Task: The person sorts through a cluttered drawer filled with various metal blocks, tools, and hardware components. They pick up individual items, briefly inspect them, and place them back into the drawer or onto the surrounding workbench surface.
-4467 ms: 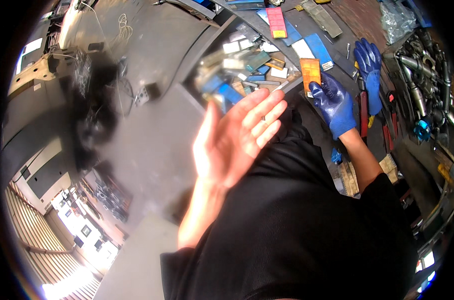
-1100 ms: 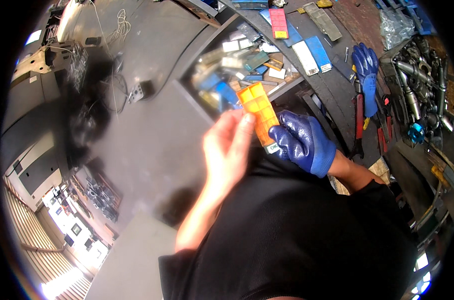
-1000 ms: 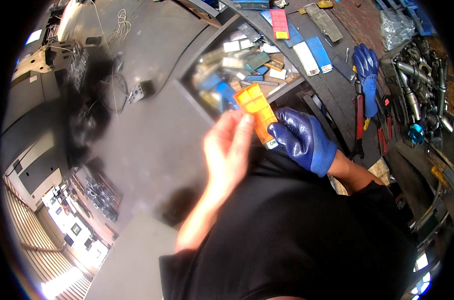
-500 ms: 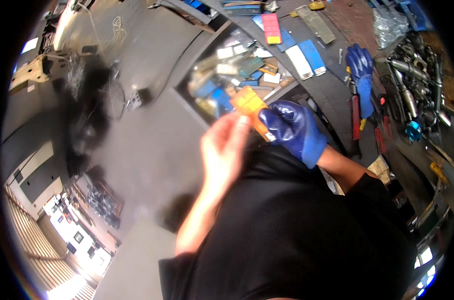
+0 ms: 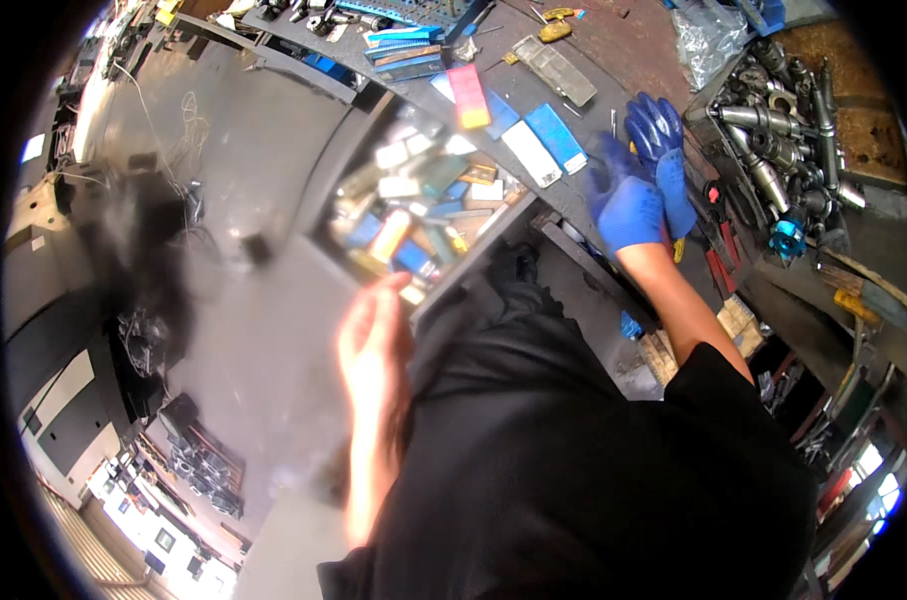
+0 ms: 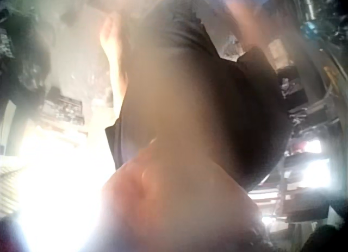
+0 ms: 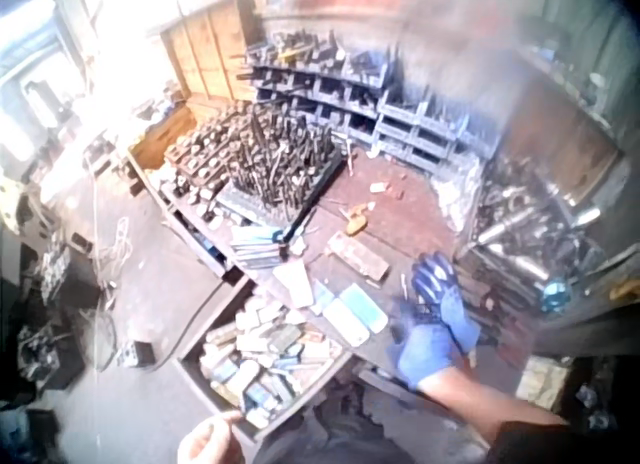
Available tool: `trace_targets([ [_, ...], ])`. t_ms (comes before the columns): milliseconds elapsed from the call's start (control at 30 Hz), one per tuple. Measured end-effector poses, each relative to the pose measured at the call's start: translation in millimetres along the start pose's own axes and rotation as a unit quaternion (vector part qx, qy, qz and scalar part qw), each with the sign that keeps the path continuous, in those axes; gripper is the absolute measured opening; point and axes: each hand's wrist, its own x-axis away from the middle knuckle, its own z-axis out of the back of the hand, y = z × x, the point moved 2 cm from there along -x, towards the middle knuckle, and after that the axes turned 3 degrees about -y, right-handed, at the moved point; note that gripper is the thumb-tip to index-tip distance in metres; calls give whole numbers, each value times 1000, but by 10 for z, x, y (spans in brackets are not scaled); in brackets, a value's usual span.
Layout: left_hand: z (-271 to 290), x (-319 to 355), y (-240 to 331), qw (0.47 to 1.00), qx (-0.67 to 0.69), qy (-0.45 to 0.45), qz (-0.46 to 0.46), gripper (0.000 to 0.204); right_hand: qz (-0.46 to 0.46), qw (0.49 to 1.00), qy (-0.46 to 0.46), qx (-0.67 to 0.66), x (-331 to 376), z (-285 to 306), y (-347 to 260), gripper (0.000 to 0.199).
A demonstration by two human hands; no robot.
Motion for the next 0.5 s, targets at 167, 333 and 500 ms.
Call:
trace_targets([
  [167, -79, -24, 28, 1000, 5, -25, 3, 28, 48, 979, -10, 196, -101, 189, 350, 51],
  [333, -95, 12, 37, 999, -29, -36, -12, 27, 28, 999, -5, 39, -5, 175, 161, 51],
  [500, -279, 34, 65, 989, -113, -84, -52, 32, 141, 957, -148, -205, 276, 572, -997, 55],
])
